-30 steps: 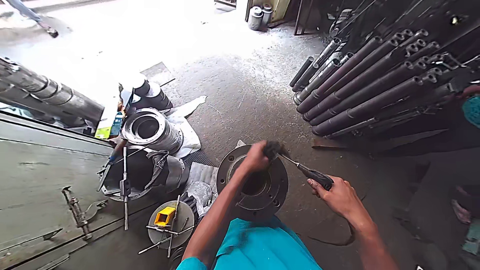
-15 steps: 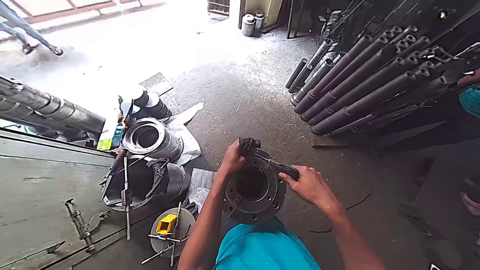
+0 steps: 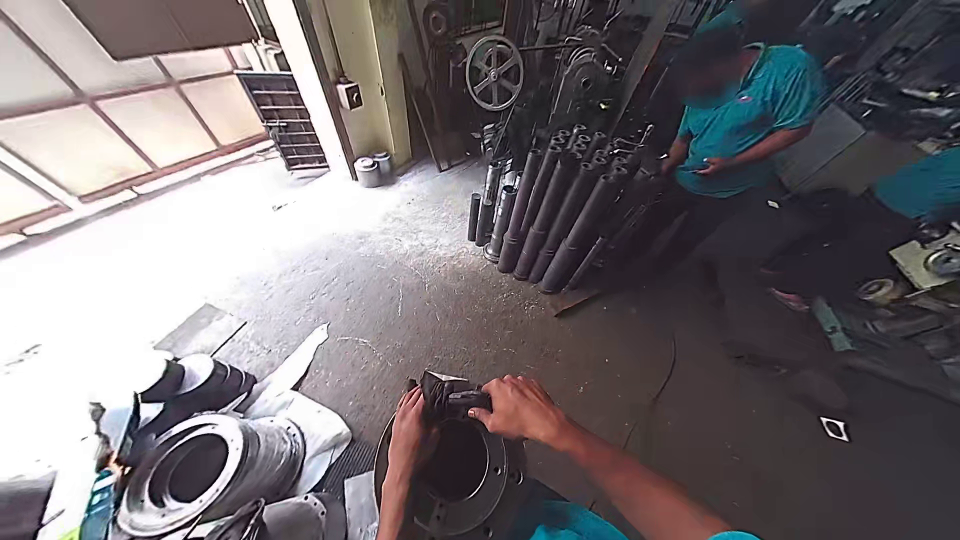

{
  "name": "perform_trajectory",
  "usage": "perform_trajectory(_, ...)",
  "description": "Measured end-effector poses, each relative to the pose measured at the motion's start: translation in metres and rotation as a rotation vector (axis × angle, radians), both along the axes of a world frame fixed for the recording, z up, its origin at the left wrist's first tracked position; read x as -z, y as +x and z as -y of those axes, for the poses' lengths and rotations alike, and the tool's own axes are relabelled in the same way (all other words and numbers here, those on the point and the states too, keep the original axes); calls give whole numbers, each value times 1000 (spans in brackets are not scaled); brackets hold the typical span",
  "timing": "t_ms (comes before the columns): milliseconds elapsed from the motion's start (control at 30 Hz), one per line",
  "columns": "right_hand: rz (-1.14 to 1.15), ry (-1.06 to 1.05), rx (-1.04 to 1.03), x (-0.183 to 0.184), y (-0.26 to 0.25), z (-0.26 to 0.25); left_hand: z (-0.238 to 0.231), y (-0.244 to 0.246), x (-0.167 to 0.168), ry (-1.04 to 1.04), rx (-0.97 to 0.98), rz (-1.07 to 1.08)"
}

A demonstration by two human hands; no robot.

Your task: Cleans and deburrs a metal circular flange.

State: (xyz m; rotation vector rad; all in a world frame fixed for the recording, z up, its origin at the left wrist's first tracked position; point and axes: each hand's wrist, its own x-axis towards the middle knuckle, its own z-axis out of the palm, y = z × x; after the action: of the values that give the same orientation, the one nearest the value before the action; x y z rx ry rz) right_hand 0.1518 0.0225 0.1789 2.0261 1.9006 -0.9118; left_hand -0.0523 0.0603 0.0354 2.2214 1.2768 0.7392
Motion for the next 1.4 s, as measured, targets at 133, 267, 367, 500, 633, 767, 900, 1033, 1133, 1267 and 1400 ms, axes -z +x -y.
perform_trajectory(133, -68, 4, 26, -3, 20, 22, 6, 3, -8, -51, -61, 54)
perform_trajectory(267, -81, -1, 69, -8, 29, 48, 7, -6, -10, -81, -167, 210)
perform_trajectory(367, -71, -1, 73, -8, 27, 54, 17, -8, -19, -69, -79, 208)
perform_trajectory(500, -19, -16, 61, -14, 24, 55, 39, 6, -13, -40, 73, 149)
perform_trajectory(633, 9, -12, 36, -11, 22, 55, 42, 10, -7, -1, 62, 125)
perform_trajectory(767, 40, -7, 19, -12, 15, 51, 42, 10, -10, -14, 47, 100)
perform_trajectory(900, 61, -1, 12, -16, 14, 48, 43, 10, -8, 3, 42, 95)
perform_trajectory(1033, 48, 1, 13, -13, 15, 53, 42, 11, -4, 4, 35, 80)
perform_trajectory(1133, 53, 24, 1, -13, 16, 51, 44, 13, -7, -13, 15, 66)
perform_trajectory(1267, 17, 12, 8, -10, 20, 56, 45, 16, -6, 45, 1, 69)
perform_trajectory(1400, -50, 12, 17, -4, 29, 64, 48, 16, -10, 77, 8, 70)
